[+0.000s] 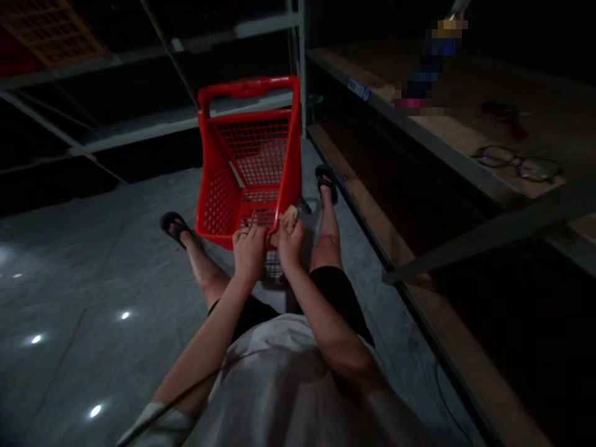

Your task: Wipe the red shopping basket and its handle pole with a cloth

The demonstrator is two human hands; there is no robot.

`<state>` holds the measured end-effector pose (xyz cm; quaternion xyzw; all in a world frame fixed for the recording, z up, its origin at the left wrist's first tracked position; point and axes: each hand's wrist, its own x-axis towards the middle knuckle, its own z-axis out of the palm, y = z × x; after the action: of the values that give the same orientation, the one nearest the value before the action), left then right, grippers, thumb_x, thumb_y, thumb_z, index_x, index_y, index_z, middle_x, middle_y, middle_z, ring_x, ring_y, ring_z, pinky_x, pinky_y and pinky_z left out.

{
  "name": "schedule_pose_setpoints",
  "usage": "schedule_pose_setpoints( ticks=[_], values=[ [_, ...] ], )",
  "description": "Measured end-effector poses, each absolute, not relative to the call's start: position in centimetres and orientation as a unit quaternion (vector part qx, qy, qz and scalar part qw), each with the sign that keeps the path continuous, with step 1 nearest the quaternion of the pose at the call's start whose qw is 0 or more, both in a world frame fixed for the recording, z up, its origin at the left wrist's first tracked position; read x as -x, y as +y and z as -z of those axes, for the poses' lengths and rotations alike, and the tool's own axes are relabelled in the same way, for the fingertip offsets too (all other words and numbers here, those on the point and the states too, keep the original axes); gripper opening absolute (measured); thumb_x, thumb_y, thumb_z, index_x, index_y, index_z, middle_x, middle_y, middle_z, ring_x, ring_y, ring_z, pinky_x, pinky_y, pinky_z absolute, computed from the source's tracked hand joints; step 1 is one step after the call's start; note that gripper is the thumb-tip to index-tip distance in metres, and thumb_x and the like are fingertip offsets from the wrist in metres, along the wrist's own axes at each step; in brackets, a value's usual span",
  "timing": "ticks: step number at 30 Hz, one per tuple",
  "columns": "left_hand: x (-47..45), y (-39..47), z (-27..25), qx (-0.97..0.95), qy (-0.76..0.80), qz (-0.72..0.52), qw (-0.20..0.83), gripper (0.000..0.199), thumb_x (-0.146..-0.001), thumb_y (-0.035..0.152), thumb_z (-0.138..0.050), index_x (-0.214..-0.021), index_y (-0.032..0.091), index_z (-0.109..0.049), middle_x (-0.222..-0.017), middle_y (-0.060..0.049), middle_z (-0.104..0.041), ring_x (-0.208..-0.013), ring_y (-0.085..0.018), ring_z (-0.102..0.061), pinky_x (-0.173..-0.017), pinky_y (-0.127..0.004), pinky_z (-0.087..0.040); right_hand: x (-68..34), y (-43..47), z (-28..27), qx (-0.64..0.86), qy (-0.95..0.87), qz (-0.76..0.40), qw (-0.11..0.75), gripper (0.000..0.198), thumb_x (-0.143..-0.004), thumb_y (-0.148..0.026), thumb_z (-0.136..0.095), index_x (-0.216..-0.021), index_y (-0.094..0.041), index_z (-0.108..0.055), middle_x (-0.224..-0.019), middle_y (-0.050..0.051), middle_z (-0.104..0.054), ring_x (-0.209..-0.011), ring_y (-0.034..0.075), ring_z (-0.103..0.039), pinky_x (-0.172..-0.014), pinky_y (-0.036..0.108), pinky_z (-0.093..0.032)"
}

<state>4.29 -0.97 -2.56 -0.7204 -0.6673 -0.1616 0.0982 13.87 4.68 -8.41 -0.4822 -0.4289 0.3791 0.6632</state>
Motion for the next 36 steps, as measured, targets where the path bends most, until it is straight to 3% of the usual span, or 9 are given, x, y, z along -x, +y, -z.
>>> schedule_pose_setpoints(
  ticks=[5, 9, 12, 16, 21, 28, 31, 36],
  values=[
    [-2.0, -1.6, 0.6, 0.835, -0.537, 0.095, 0.073, 0.044, -0.100, 0.013, -0.040, -0.141, 0.020, -0.053, -0.123, -0.013, -0.067, -0.108, -0.025, -0.063, -0.092, -0.038, -0.043, -15.0, 9.2, 2.3, 0.460, -0.460, -0.289, 0.703, 0.032, -0.088, -0.033, -0.058, -0.116, -0.019, -0.055, -0.112, 0.009, -0.064, -0.109, 0.022, -0.063, -0.101, 0.042, -0.051],
    [1.5, -2.5, -0.7, 0.829, -0.549, 0.036, 0.098, 0.027, -0.103, 0.031, -0.045, -0.115, 0.019, -0.066, -0.105, -0.012, -0.071, -0.097, -0.026, -0.066, -0.088, -0.038, -0.044, -15.2, 6.1, 2.0, 0.487, -0.522, -0.188, 0.674, 0.021, -0.090, -0.028, -0.056, -0.110, -0.022, -0.059, -0.117, 0.010, -0.057, -0.115, 0.023, -0.057, -0.108, 0.044, -0.046],
    [2.4, -2.8, -0.4, 0.798, -0.593, 0.017, 0.100, 0.033, -0.102, 0.043, -0.043, -0.098, 0.020, -0.066, -0.088, -0.010, -0.071, -0.086, -0.027, -0.066, -0.079, -0.037, -0.044, -15.2, 2.0, 4.3, 0.479, -0.577, -0.159, 0.642, 0.015, -0.090, -0.023, -0.057, -0.104, -0.024, -0.061, -0.115, 0.008, -0.053, -0.113, 0.023, -0.055, -0.106, 0.043, -0.045],
    [1.9, -2.2, 0.1, 0.778, -0.619, 0.026, 0.104, 0.034, -0.102, 0.045, -0.042, -0.099, 0.020, -0.066, -0.089, -0.011, -0.071, -0.085, -0.027, -0.066, -0.072, -0.036, -0.042, -14.3, -1.6, 9.3, 0.480, -0.638, -0.147, 0.584, 0.016, -0.086, -0.017, -0.057, -0.099, -0.025, -0.063, -0.111, 0.008, -0.051, -0.110, 0.024, -0.052, -0.105, 0.046, -0.044],
    [0.7, -0.5, 0.3, 0.764, -0.632, 0.035, 0.128, 0.029, -0.102, 0.041, -0.046, -0.101, 0.019, -0.065, -0.092, -0.011, -0.072, -0.087, -0.027, -0.067, -0.073, -0.036, -0.042, -12.8, -1.5, 13.2, 0.549, -0.591, -0.275, 0.524, 0.009, -0.082, -0.013, -0.053, -0.084, -0.022, -0.056, -0.096, 0.005, -0.050, -0.091, 0.021, -0.053, -0.091, 0.041, -0.050],
    [-1.4, -0.1, 0.7, 0.750, -0.647, 0.046, 0.128, 0.026, -0.103, 0.035, -0.043, -0.104, 0.018, -0.063, -0.098, -0.012, -0.071, -0.096, -0.028, -0.067, -0.078, -0.038, -0.043, -14.3, 2.1, 8.1, 0.514, -0.515, -0.199, 0.656, 0.022, -0.080, -0.010, -0.046, -0.098, -0.022, -0.051, -0.108, 0.007, -0.053, -0.105, 0.019, -0.054, -0.102, 0.039, -0.045],
    [-2.7, -0.2, 0.9, 0.734, -0.666, 0.059, 0.118, 0.025, -0.102, 0.036, -0.045, -0.103, 0.018, -0.062, -0.100, -0.013, -0.070, -0.095, -0.029, -0.066, -0.079, -0.039, -0.044, -14.3, 1.8, 10.1, 0.523, -0.525, -0.198, 0.641, 0.025, -0.077, -0.010, -0.047, -0.098, -0.023, -0.050, -0.106, 0.006, -0.052, -0.103, 0.020, -0.053, -0.100, 0.040, -0.046],
    [-5.1, -0.4, 0.7, 0.715, -0.686, 0.084, 0.105, 0.022, -0.101, 0.033, -0.047, -0.103, 0.017, -0.061, -0.100, -0.012, -0.069, -0.096, -0.029, -0.065, -0.081, -0.041, -0.047, -14.2, 1.0, 13.3, 0.568, -0.507, -0.257, 0.596, 0.024, -0.069, -0.009, -0.047, -0.087, -0.024, -0.046, -0.090, 0.001, -0.049, -0.085, 0.017, -0.051, -0.085, 0.035, -0.050]
  ],
)
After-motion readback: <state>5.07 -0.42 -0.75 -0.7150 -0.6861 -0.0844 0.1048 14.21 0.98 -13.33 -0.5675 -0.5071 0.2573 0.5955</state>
